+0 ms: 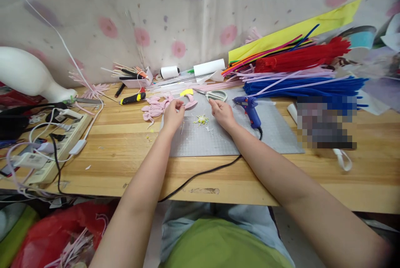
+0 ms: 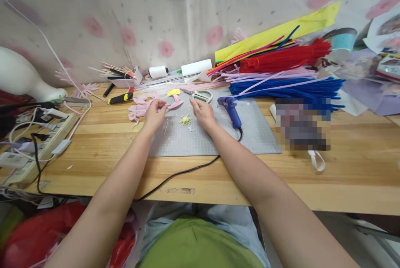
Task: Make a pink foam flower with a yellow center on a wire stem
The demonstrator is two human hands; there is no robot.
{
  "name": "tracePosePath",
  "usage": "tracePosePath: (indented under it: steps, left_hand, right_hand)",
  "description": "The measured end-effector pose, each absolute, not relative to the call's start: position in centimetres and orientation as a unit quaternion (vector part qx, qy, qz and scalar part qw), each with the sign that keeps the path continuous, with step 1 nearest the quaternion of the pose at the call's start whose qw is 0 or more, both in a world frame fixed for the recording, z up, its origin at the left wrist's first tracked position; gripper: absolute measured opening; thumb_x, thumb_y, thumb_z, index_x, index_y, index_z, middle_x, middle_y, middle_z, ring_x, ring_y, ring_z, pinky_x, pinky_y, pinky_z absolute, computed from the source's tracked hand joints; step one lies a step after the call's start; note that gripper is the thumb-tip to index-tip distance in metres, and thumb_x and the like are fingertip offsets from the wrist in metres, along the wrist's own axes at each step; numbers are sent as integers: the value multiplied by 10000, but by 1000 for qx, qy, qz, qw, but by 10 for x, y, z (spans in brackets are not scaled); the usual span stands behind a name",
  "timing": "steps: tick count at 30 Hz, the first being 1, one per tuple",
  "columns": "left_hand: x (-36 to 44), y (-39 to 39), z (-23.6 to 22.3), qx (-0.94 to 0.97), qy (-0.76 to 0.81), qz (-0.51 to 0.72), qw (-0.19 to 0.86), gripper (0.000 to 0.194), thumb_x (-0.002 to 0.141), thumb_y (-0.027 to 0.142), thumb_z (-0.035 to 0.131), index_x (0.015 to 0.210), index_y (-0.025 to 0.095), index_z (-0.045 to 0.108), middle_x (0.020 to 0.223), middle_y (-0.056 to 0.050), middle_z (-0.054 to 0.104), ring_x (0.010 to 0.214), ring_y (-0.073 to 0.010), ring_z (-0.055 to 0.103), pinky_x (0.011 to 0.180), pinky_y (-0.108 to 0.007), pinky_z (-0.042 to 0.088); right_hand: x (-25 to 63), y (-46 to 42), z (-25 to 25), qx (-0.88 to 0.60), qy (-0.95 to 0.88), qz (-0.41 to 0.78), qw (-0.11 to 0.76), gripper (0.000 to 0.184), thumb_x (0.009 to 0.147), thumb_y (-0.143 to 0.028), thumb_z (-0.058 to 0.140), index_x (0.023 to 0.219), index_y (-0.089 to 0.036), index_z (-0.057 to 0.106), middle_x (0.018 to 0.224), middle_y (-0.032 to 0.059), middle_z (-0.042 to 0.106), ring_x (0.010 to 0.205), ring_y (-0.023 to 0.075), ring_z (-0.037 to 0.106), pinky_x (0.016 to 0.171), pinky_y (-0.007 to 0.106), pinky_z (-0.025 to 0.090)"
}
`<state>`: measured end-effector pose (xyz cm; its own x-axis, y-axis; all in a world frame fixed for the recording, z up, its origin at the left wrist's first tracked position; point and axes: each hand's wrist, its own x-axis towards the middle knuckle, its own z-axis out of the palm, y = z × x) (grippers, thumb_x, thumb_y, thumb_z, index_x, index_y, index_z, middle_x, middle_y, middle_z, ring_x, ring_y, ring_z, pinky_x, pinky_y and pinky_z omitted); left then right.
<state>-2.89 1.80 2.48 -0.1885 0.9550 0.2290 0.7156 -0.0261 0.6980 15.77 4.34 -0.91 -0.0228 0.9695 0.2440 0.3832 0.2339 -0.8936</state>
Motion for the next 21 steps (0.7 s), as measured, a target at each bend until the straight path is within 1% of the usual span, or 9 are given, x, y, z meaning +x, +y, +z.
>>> tracePosePath:
  steps: [2, 4, 6, 9, 12, 14, 17, 19, 21]
  left_hand:
    - [-33, 14, 35, 629, 702, 293, 163, 146, 758, 163, 464, 810, 179, 599, 859, -38, 661, 829, -175, 590, 730, -284, 411]
    - [-38, 7, 40, 635, 723, 220, 160, 165, 765, 169, 428, 712, 187, 583, 797, -39, 654, 796, -192, 585, 694, -293, 393]
    - [-42, -1, 41, 635, 737, 178, 146, 196, 789, 200, 406, 681, 194, 569, 783, -45, 653, 793, -206, 582, 676, -299, 379]
    - [-46, -12, 34, 631, 750, 160, 120, 207, 822, 302, 435, 706, 199, 572, 798, -55, 653, 803, -214, 580, 684, -304, 377]
    - [-46, -21, 24, 654, 733, 154, 106, 236, 812, 403, 510, 740, 193, 589, 809, -63, 644, 802, -210, 576, 726, -315, 393]
    - [-43, -28, 18, 674, 714, 158, 100, 219, 785, 404, 569, 795, 189, 609, 863, -70, 640, 855, -215, 573, 781, -327, 402]
    - [-36, -38, 10, 662, 724, 172, 85, 247, 753, 385, 621, 901, 187, 622, 968, -89, 627, 967, -238, 555, 868, -356, 394]
    - [-34, -41, 7, 640, 746, 173, 65, 236, 768, 357, 606, 928, 185, 625, 1002, -102, 621, 1004, -253, 544, 893, -376, 387]
    - [-36, -42, 5, 633, 754, 169, 47, 178, 798, 313, 569, 901, 184, 633, 1005, -110, 619, 1019, -259, 540, 896, -383, 385]
  right_hand:
    - [158, 45, -7, -538, -624, 325, 464, 434, 872, -490, 418, 544, -206, 404, 481, -38, 432, 505, 108, 427, 564, 253, 328]
    - [159, 47, -5, -535, -613, 326, 481, 277, 839, -374, 506, 630, -203, 444, 547, -43, 472, 538, 106, 448, 584, 245, 353]
    - [159, 49, -1, -530, -606, 334, 491, 124, 773, -257, 585, 737, -203, 479, 645, -38, 522, 583, 108, 481, 600, 241, 388]
    - [161, 49, 7, -533, -602, 374, 463, 144, 718, -187, 631, 773, -204, 499, 693, -24, 561, 578, 109, 510, 564, 241, 422]
    - [167, 44, 15, -537, -622, 394, 412, 151, 721, -235, 670, 723, -193, 525, 591, -32, 558, 501, 97, 510, 511, 229, 409]
    - [175, 38, 19, -544, -639, 385, 384, 183, 739, -297, 675, 688, -185, 539, 531, -37, 545, 453, 85, 493, 483, 219, 383]
    - [195, 25, 25, -543, -660, 386, 348, 276, 790, -399, 619, 646, -179, 537, 488, -40, 521, 386, 67, 428, 437, 220, 333]
    - [215, 18, 30, -517, -693, 421, 275, 345, 805, -469, 585, 629, -174, 556, 475, -30, 517, 380, 69, 423, 436, 225, 334]
    - [240, 12, 38, -485, -718, 477, 145, 380, 783, -512, 597, 633, -163, 598, 524, 13, 581, 430, 92, 497, 468, 233, 374]
